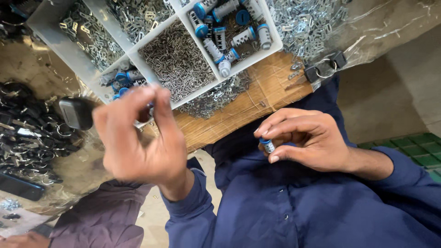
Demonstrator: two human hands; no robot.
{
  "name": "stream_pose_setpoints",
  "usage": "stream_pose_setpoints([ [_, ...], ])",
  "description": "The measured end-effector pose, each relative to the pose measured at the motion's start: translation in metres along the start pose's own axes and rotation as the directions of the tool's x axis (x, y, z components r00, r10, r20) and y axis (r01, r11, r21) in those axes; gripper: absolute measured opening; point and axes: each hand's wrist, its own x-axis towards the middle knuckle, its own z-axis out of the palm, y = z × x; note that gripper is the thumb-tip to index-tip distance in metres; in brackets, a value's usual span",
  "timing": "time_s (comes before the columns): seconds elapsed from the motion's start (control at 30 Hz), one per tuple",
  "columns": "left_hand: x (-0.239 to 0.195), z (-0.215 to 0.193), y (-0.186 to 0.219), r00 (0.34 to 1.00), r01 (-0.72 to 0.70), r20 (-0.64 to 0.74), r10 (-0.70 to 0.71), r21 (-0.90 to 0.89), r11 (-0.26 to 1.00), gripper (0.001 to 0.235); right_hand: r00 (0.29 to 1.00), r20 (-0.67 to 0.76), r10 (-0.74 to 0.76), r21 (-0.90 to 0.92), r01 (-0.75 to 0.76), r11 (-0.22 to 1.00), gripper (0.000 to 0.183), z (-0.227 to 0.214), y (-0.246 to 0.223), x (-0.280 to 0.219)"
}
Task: The person assembles small cylindrical key components by inserting metal pins into a blue-and-white plastic housing. They repeatedly pick up pins from a compartmentalized tray, insert them into the cylinder, and place the assembled unit back into the tray.
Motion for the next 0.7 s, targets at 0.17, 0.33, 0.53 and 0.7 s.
stream_pose_setpoints([
  [0.17, -0.033, -0.012, 0.022, 0.956, 0.088, 0.294, 0.018, -0.342, 0.936, 0.025, 0.998, -0.059, -0.008, 0.088, 0.013, 0.996, 0.035, -0.003, 0.002, -0.003],
  [0.33, -0.079, 0.012, 0.021, 0.908, 0.244, 0.417, -0.038, -0.456, 0.856, 0.022, 0.991, -0.132, 0.014, 0.059, -0.006, 0.998, 0.033, -0.003, 0.008, -0.005],
  [0.53, -0.111, 0.013, 0.008, 0.931, 0.260, 0.353, -0.089, -0.473, 0.842, 0.023, 0.989, -0.149, 0.003, -0.006, -0.004, 1.000, 0.030, -0.001, 0.009, -0.006],
  [0.7, -0.091, 0.012, 0.015, 0.921, 0.283, 0.379, -0.091, -0.488, 0.825, 0.022, 0.989, -0.145, -0.032, -0.053, 0.024, 0.998, 0.031, 0.002, 0.009, -0.005],
])
